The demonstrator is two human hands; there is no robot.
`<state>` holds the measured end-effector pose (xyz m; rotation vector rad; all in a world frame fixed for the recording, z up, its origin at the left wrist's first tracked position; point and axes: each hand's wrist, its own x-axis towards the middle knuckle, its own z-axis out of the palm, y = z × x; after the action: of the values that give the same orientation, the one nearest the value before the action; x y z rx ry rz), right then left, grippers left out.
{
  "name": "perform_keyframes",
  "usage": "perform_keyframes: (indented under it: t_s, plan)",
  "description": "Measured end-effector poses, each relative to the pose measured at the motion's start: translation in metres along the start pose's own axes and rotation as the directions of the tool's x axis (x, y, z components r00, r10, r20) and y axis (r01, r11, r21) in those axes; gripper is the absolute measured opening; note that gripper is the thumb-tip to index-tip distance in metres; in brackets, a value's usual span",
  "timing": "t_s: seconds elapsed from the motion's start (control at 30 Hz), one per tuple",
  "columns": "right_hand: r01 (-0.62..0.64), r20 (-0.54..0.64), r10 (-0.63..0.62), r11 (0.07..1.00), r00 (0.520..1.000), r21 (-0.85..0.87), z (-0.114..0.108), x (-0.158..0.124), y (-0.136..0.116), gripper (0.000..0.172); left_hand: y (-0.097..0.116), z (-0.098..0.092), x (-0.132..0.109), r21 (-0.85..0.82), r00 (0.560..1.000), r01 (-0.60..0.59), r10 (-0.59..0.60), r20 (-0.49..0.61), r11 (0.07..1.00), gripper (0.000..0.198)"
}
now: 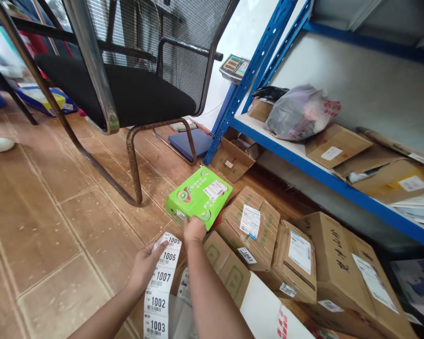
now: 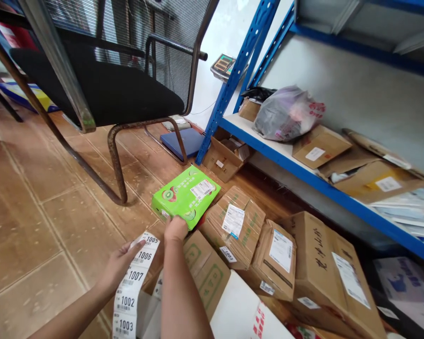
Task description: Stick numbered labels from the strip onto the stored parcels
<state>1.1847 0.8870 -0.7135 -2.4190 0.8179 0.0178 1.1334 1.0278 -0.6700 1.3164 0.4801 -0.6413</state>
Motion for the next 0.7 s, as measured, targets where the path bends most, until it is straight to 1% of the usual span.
perform_keyframes:
  t_s: [0.07,0.13,0.17,0.2,0.27,0.3,0.33,0.4,0.43,0.5,0.57,0.63,0.7]
  plan:
    - [0.055,0.039,-0.057,0.997,0.998,0.051,-0.006,-0.002,0.003,0.023,0.001,0.001,-0.003,0.021,0.997,-0.06,0.059,0.049,0.998,0.047]
    - [0.141,0.092,-0.155,0.979,0.984,0.149,-0.011,-0.006,0.005,0.014,0.0,0.002,-0.006,0.066,0.986,-0.152,0.146,0.085,0.986,0.047]
    - [0.173,0.107,-0.198,0.963,0.974,0.205,-0.015,-0.008,0.006,0.015,-0.001,0.004,-0.007,0.097,0.977,-0.197,0.187,0.099,0.976,0.047]
    - [0.188,0.109,-0.22,0.95,0.969,0.25,-0.02,-0.011,0.008,0.021,-0.003,0.006,-0.01,0.133,0.968,-0.237,0.222,0.117,0.962,0.046]
    - [0.157,0.138,-0.224,0.911,0.965,0.382,-0.036,-0.017,0.014,0.041,-0.006,0.012,-0.015,0.209,0.95,-0.293,0.259,0.172,0.933,0.045]
    - [0.122,0.182,-0.233,0.872,0.955,0.474,-0.047,-0.021,0.019,0.05,-0.007,0.016,-0.019,0.247,0.942,-0.311,0.263,0.209,0.918,0.045]
    - [0.088,0.23,-0.26,0.819,0.938,0.567,-0.061,-0.026,0.026,0.053,-0.009,0.02,-0.023,0.279,0.934,-0.325,0.26,0.247,0.903,0.045]
    - [0.031,0.294,-0.335,0.704,0.895,0.71,-0.089,-0.038,0.045,0.044,-0.013,0.033,-0.029,0.32,0.919,-0.333,0.23,0.319,0.887,0.046]
    - [0.008,0.305,-0.353,0.666,0.885,0.746,-0.103,-0.046,0.055,0.038,-0.016,0.041,-0.032,0.332,0.913,-0.323,0.2,0.355,0.886,0.045]
    - [-0.044,0.316,-0.312,0.645,0.896,0.763,-0.128,-0.063,0.079,0.032,-0.024,0.062,-0.039,0.344,0.896,-0.298,0.137,0.422,0.89,0.039]
    - [-0.128,0.322,-0.217,0.612,0.922,0.78,-0.15,-0.083,0.106,0.033,-0.036,0.089,-0.048,0.365,0.878,-0.265,0.067,0.474,0.892,0.036]
    - [-0.212,0.305,-0.069,0.572,0.95,0.792,-0.171,-0.108,0.137,0.038,-0.053,0.119,-0.064,0.402,0.856,-0.239,-0.003,0.518,0.884,0.037]
    - [-0.308,0.301,0.099,0.515,0.949,0.8,-0.193,-0.139,0.17,0.043,-0.073,0.147,-0.088,0.46,0.818,-0.227,-0.088,0.569,0.858,0.035]
